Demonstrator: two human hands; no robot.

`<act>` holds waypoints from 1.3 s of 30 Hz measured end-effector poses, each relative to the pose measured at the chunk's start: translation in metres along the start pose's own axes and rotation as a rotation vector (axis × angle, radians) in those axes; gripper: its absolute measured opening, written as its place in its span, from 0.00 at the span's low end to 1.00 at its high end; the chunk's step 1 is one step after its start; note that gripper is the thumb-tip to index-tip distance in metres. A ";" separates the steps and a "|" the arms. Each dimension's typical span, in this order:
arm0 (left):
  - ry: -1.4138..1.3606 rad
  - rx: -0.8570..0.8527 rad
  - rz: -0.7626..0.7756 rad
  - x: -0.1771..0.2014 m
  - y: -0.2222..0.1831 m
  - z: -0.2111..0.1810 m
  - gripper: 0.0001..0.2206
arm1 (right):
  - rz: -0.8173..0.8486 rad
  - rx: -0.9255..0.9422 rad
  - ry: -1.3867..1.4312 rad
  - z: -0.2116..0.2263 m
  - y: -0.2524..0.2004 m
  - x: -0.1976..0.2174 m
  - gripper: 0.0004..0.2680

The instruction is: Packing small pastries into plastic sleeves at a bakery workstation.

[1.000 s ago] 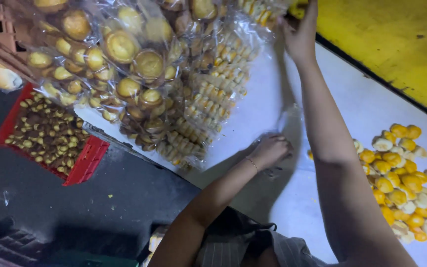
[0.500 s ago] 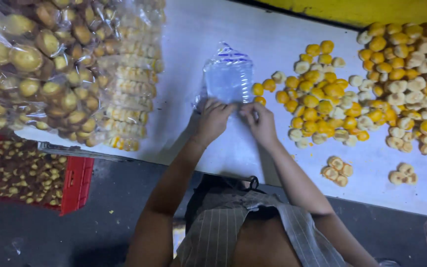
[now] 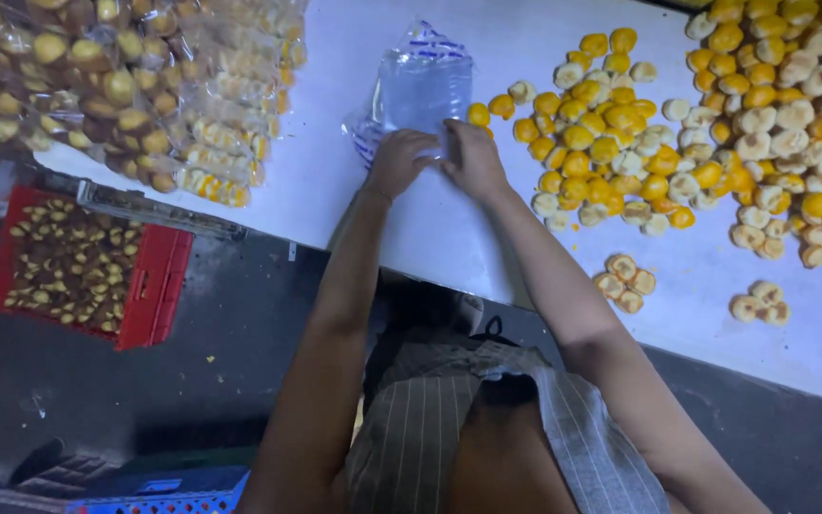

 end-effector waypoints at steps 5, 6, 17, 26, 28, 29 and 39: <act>0.103 0.237 -0.122 -0.011 0.014 0.016 0.08 | -0.009 0.039 -0.050 0.008 -0.011 0.008 0.21; 0.129 0.239 -0.100 -0.005 0.013 0.007 0.13 | -0.045 0.031 -0.062 0.010 -0.010 0.012 0.18; -0.930 0.358 0.286 -0.008 -0.145 -0.111 0.18 | -0.183 -0.171 0.348 0.007 -0.050 0.056 0.03; -0.351 0.513 -0.126 0.067 -0.158 -0.001 0.09 | 0.137 -0.379 -0.174 -0.065 -0.034 0.080 0.12; -0.514 0.555 -0.003 0.064 -0.159 -0.004 0.14 | 0.043 -0.631 -0.577 -0.150 -0.041 0.091 0.19; -0.471 0.529 0.022 0.067 -0.156 -0.006 0.13 | 0.050 -0.603 -0.591 -0.174 -0.040 0.080 0.17; -0.732 0.605 0.303 0.083 -0.135 0.008 0.19 | -0.291 -0.125 -0.312 -0.061 -0.053 0.085 0.15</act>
Point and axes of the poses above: each hand's wrist, its own y-axis towards the middle knuckle, its own x-axis out of the back of the hand, z = x × y, the point moved 10 cm from there along y, towards the middle knuckle, and after that the axes turned 12 degrees about x, right-handed, at the moved point
